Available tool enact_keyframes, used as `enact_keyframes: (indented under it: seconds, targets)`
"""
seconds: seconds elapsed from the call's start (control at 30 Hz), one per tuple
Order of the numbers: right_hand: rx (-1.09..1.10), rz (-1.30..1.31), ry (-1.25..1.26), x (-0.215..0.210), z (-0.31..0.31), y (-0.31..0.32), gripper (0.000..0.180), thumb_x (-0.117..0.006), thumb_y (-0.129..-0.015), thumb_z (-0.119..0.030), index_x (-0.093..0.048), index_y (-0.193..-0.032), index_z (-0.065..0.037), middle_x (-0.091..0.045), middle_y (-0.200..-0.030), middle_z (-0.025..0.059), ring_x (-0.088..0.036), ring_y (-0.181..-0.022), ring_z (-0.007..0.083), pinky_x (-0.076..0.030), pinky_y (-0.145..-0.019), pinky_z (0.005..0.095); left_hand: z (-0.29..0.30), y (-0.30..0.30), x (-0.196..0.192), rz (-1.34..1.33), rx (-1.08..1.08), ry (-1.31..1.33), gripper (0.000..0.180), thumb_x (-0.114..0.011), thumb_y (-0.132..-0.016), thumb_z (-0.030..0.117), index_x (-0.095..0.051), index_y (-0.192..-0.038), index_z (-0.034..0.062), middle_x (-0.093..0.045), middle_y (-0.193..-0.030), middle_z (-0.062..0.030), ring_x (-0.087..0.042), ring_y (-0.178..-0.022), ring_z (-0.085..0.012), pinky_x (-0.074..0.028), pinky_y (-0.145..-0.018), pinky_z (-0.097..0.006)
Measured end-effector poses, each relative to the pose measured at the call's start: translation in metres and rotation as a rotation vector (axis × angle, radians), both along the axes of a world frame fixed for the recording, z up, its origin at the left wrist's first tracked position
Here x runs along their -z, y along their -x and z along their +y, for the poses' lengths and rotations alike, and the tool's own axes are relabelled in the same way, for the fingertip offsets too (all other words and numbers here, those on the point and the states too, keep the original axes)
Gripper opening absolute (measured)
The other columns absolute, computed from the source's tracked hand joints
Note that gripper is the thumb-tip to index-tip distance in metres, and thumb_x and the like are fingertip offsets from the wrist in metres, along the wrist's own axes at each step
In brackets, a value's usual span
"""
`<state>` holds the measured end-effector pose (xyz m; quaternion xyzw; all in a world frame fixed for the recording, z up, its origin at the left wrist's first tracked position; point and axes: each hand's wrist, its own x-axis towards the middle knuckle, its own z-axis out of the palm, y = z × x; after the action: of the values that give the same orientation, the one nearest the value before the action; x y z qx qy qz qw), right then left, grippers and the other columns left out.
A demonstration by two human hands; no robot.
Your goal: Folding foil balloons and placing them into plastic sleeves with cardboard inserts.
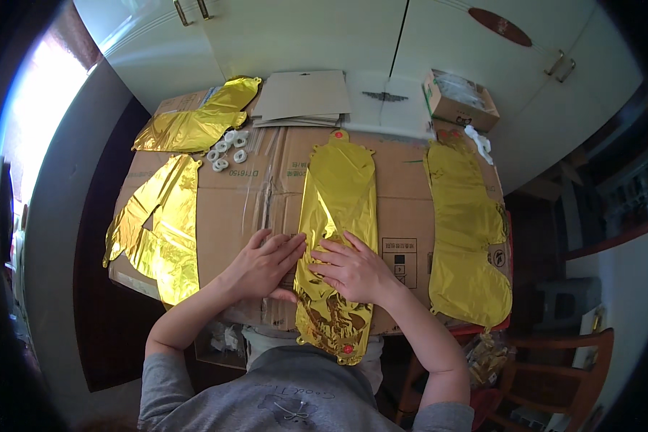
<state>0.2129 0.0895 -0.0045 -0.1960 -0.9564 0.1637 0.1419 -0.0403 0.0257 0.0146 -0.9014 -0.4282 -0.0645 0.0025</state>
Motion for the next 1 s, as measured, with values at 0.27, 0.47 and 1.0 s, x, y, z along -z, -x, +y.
enact_keyframes:
  seconds: [0.27,0.47,1.0]
  targets:
    - [-0.014,0.007,-0.005,-0.001,0.001,0.0,0.027,-0.067,-0.087,-0.025,-0.07,-0.114,-0.022,-0.062,-0.128,-0.0011,-0.051,-0.129,0.02,-0.033,-0.112,0.0511,0.03,0.004,0.003,-0.001,-0.035,-0.023,0.095,-0.049,-0.077,0.074,-0.05,-0.136,0.0002,-0.047,-0.144,-0.0127,-0.046,-0.122,-0.0252,-0.032,-0.104,-0.047]
    - [-0.021,-0.012,0.004,0.0,0.002,0.0,0.029,-0.065,-0.088,-0.025,-0.069,-0.116,-0.021,-0.061,-0.129,-0.0012,-0.049,-0.13,0.0189,-0.031,-0.113,0.0504,0.048,0.004,0.007,0.007,-0.092,-0.007,0.095,-0.05,-0.077,0.073,-0.048,-0.138,0.0003,-0.047,-0.144,-0.013,-0.047,-0.12,-0.026,-0.032,-0.102,-0.048]
    - [-0.012,0.012,0.008,0.001,0.002,0.0,0.027,-0.067,-0.087,-0.023,-0.07,-0.113,-0.022,-0.063,-0.127,-0.001,-0.053,-0.127,0.0205,-0.034,-0.111,0.0516,0.087,-0.023,0.007,0.116,-0.293,-0.106,0.098,-0.045,-0.077,0.078,-0.054,-0.131,-0.0033,-0.056,-0.131,-0.0115,-0.047,-0.123,-0.0221,-0.027,-0.107,-0.058]
